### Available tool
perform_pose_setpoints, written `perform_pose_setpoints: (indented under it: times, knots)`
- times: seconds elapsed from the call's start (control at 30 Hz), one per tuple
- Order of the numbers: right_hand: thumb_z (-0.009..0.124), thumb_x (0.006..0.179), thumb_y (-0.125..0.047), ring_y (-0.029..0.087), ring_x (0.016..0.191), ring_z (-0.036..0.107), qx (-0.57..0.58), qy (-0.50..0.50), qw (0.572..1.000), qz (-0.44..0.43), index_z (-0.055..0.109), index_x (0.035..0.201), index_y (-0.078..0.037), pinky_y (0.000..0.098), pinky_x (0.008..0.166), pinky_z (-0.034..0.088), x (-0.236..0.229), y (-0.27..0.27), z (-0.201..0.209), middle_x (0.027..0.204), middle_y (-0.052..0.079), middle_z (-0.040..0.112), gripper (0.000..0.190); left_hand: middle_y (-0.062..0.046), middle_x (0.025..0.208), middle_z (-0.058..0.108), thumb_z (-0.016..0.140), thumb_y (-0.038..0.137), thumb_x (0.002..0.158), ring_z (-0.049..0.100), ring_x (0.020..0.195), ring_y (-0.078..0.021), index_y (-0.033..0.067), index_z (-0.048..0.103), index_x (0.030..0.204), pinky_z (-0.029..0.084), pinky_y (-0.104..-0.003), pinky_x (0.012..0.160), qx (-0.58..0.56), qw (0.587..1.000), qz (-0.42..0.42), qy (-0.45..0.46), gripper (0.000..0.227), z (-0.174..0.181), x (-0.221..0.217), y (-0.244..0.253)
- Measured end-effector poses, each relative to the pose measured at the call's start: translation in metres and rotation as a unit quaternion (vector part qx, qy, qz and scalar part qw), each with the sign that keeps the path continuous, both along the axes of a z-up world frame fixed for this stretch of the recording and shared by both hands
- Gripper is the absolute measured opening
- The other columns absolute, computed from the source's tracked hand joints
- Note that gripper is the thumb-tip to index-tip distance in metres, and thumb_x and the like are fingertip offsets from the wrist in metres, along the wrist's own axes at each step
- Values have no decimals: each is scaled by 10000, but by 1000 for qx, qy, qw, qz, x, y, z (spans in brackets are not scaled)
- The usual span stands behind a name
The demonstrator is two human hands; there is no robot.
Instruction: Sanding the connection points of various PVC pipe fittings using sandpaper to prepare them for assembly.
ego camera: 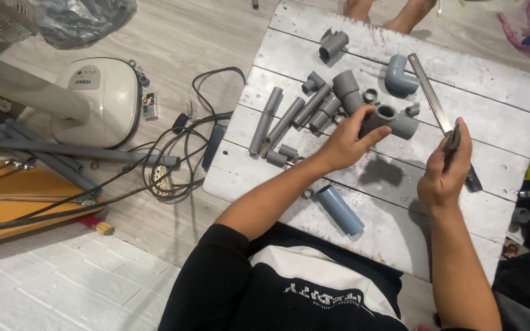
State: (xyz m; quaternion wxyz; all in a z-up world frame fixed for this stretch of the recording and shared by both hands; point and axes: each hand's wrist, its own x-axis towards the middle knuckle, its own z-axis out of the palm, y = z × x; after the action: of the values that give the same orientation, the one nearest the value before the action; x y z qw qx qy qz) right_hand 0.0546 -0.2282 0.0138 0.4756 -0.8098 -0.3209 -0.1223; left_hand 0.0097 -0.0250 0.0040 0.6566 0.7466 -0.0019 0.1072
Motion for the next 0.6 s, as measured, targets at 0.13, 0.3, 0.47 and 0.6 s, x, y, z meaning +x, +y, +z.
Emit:
perform_pose_setpoints:
  times: [0.13,0.3,0.47,0.6]
  knots:
    - [161,1081,-527,433,1196,450,-30,-54,996,59,252,1509,60,526,1024,364,-1,2,-8,1354,312,400,733,-72,809,672,477,575,859,641,620,-143,-7,475,1285,512,-269,551,-82,993,-60,61,721,13,-10,-11]
    - [340,1087,-350,350,1026,503,-9,-28,994,104,269,1479,107,424,909,418,0,3,-16,1292,305,464,606,-79,690,714,469,549,861,707,579,-171,-16,465,1289,541,-292,549,35,999,-33,26,708,13,-14,-12]
    - [438,1067,-327,349,988,515,-8,-53,994,98,304,1465,91,436,895,441,3,-11,-20,1229,291,475,592,-83,794,741,437,531,912,740,659,-199,36,480,1253,560,-328,597,93,994,-43,-21,603,3,-11,-16]
    - [447,1057,-373,289,858,530,24,-46,991,124,295,1474,74,396,826,452,3,-13,-18,1100,243,520,630,-45,747,699,523,453,915,674,614,-151,52,484,1242,520,-290,582,63,997,-28,-38,519,4,-14,-23]
